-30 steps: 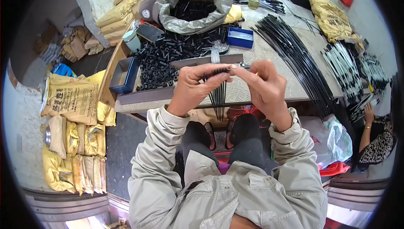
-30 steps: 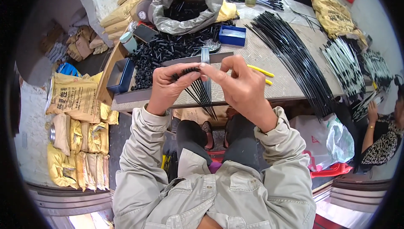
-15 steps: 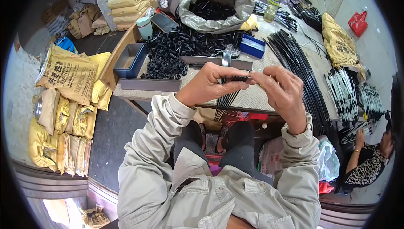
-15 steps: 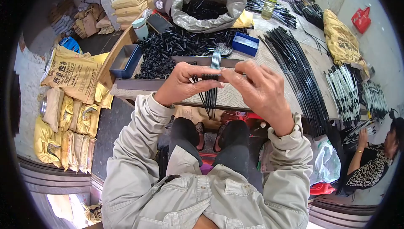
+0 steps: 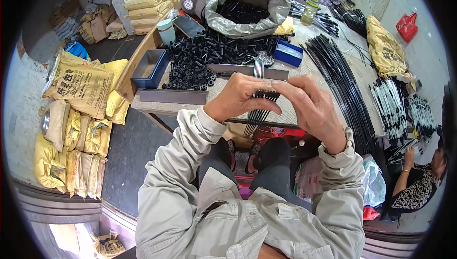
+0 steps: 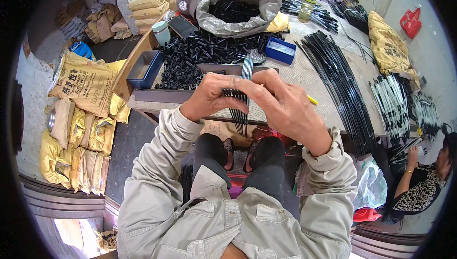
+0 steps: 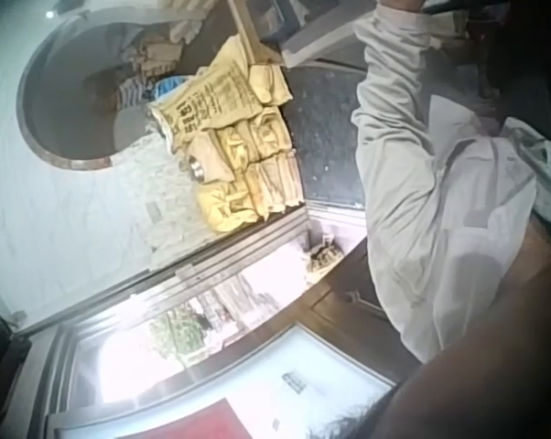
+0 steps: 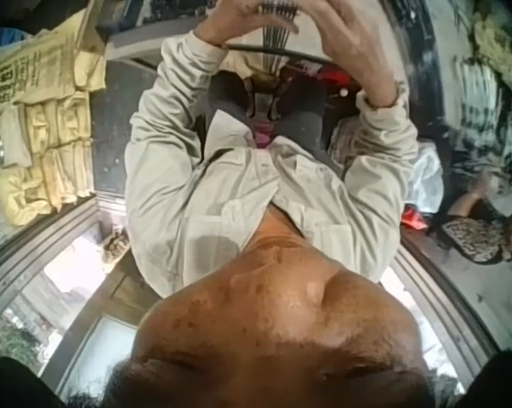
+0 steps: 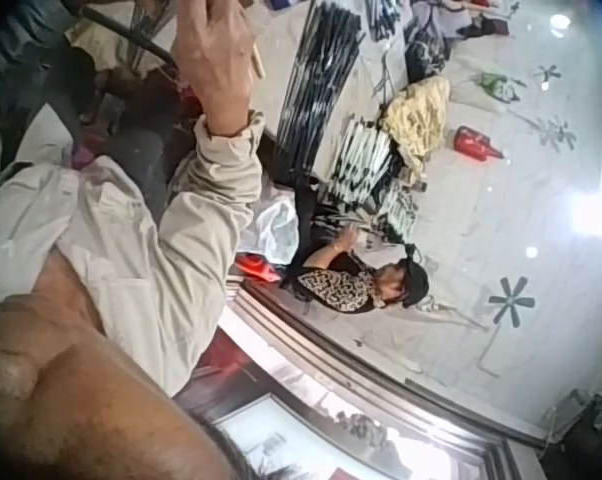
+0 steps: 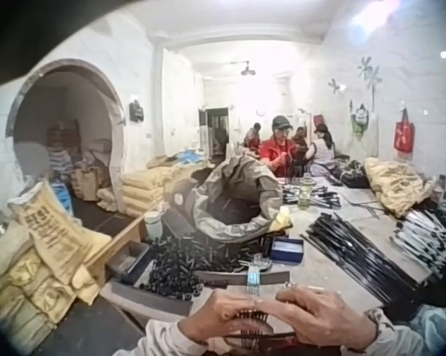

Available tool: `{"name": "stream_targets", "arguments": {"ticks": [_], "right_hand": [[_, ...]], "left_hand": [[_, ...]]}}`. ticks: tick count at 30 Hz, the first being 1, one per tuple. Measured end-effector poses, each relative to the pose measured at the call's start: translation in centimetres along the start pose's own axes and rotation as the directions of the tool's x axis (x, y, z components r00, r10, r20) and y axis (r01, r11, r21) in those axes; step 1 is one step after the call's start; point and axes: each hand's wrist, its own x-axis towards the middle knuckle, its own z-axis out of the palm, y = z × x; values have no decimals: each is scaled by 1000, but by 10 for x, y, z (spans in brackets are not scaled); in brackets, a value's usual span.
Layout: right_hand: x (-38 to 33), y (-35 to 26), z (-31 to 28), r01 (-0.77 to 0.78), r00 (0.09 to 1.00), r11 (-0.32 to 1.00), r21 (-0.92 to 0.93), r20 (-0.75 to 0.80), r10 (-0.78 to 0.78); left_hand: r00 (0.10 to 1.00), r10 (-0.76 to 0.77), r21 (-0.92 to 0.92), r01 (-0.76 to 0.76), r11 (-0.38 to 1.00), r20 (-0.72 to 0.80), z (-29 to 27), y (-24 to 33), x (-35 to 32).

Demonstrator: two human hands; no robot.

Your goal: Assembling wire-based mechanical components using pliers at a workbench.

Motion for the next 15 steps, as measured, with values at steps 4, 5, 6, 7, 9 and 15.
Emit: {"name": "stream_targets", "arguments": {"ticks": [4, 5, 6, 7, 9, 15], "right_hand": [[0, -1, 5, -27, 1000, 999, 23, -3, 27], [4, -2, 7, 2, 1000, 999, 35, -30, -1], [7, -4, 9, 31, 998, 998, 46, -57, -28], [9, -7, 12, 29, 998, 998, 47, -60, -26], [12, -12, 20, 27, 1000, 998, -62, 5, -27], [9, -27, -10, 111, 981, 957, -269, 185, -62]], "left_hand": [[1000, 10, 102, -9, 995, -10, 4, 2, 0], [999, 34, 160, -30, 987, -22, 4, 0, -1], [999, 33, 161, -29, 987, -18, 6, -3, -5], [999, 47, 255, -40, 966, -22, 10, -8, -12], [999, 51, 381, -45, 923, -5, 15, -21, -25], [909, -315, 644, 70, 762, 274, 38, -39, -60]]}}
